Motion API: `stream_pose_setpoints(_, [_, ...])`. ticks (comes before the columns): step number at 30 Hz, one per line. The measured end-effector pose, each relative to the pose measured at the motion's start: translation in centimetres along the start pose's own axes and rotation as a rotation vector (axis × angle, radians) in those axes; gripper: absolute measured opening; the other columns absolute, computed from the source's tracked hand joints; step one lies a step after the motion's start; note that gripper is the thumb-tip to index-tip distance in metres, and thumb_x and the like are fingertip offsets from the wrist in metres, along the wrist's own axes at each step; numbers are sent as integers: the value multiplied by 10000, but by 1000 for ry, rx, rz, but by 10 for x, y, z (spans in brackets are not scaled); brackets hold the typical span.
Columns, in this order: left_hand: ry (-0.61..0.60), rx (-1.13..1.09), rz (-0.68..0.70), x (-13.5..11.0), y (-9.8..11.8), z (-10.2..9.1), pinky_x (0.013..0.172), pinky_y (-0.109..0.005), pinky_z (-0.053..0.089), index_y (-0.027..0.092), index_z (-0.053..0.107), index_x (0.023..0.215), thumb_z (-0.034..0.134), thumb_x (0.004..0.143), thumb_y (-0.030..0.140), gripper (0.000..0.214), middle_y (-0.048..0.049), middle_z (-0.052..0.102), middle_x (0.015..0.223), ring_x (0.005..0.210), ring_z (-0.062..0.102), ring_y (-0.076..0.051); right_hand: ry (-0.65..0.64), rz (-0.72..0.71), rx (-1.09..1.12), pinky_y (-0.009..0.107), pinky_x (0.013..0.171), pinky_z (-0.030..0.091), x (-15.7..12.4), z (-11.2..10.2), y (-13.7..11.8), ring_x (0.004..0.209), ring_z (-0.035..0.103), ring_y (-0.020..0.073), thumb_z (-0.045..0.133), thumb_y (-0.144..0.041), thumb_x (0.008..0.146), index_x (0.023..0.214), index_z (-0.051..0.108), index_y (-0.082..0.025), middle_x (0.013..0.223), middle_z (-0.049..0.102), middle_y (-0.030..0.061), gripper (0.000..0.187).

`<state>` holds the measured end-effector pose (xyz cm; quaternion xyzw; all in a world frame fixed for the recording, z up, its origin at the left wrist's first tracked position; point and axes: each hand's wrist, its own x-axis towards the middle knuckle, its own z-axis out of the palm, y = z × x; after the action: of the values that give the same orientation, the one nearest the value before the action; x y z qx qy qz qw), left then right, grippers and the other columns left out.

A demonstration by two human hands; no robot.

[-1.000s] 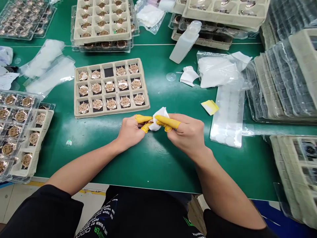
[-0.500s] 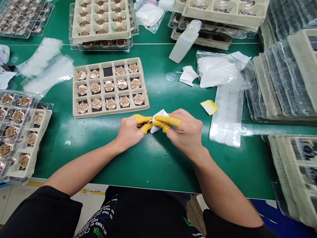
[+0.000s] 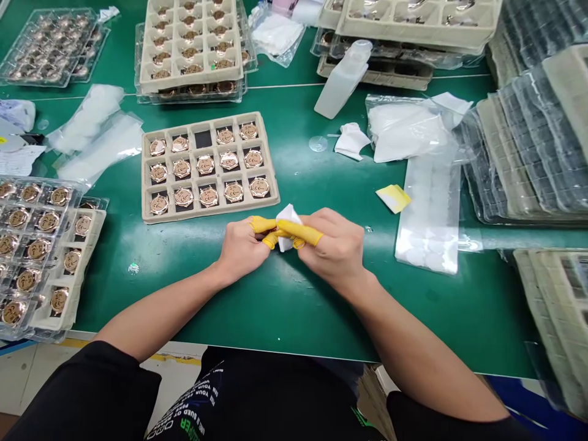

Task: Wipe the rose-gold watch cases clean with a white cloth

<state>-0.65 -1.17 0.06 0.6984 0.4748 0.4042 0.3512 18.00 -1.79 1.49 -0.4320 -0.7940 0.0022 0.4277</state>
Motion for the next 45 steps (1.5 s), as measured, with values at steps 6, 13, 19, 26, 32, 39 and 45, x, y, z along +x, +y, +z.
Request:
stream_pose_setpoints(6, [33,-308,-198,-1,-2,7,874,-311,624,222,832,1038,739,815,203,242,-54,815,1028,935,765,-202,22,595,417,244,488,456,2,5,-7,560,609,109,728,-201,796,894,834,-237,785,786,8,148])
stream_pose_setpoints(13, [56,-404,-245,-3,-1,7,930,-339,632,199,825,1024,744,808,206,231,-70,805,1087,996,770,-220,100,534,389,260,509,535,-5,9,-6,600,688,145,684,-165,796,888,831,-249,796,792,6,193])
stream_pose_setpoints(19, [39,-316,-240,-3,-3,6,909,-331,631,216,829,1027,733,796,172,253,-57,809,1060,961,768,-210,107,96,130,259,619,553,-7,8,3,755,746,158,590,-26,765,999,808,-259,920,814,13,396])
stream_pose_setpoints(26, [101,-576,-353,9,3,5,966,-390,627,174,798,951,869,734,373,303,-74,812,1041,991,772,-228,-11,239,-174,268,486,356,-2,-4,10,571,614,127,610,-31,715,811,814,-215,699,743,15,290])
stream_pose_setpoints(32, [27,-577,-288,9,2,4,913,-348,626,188,804,957,881,719,404,331,-72,809,1029,955,770,-216,56,593,420,256,500,487,0,4,-2,571,653,130,691,-233,838,913,826,-235,793,782,8,154])
stream_pose_setpoints(39, [-14,-65,-22,2,3,-4,762,-270,575,236,836,1015,708,829,216,226,-31,813,901,788,724,-153,91,295,294,285,663,585,-9,12,5,778,760,169,653,-157,852,968,824,-283,936,819,12,242])
stream_pose_setpoints(45, [14,-11,-23,-3,5,-1,747,-276,586,228,840,965,721,817,232,189,-33,814,862,766,729,-159,13,220,6,261,533,414,-9,17,4,590,620,119,589,-93,797,827,776,-221,769,760,4,229])
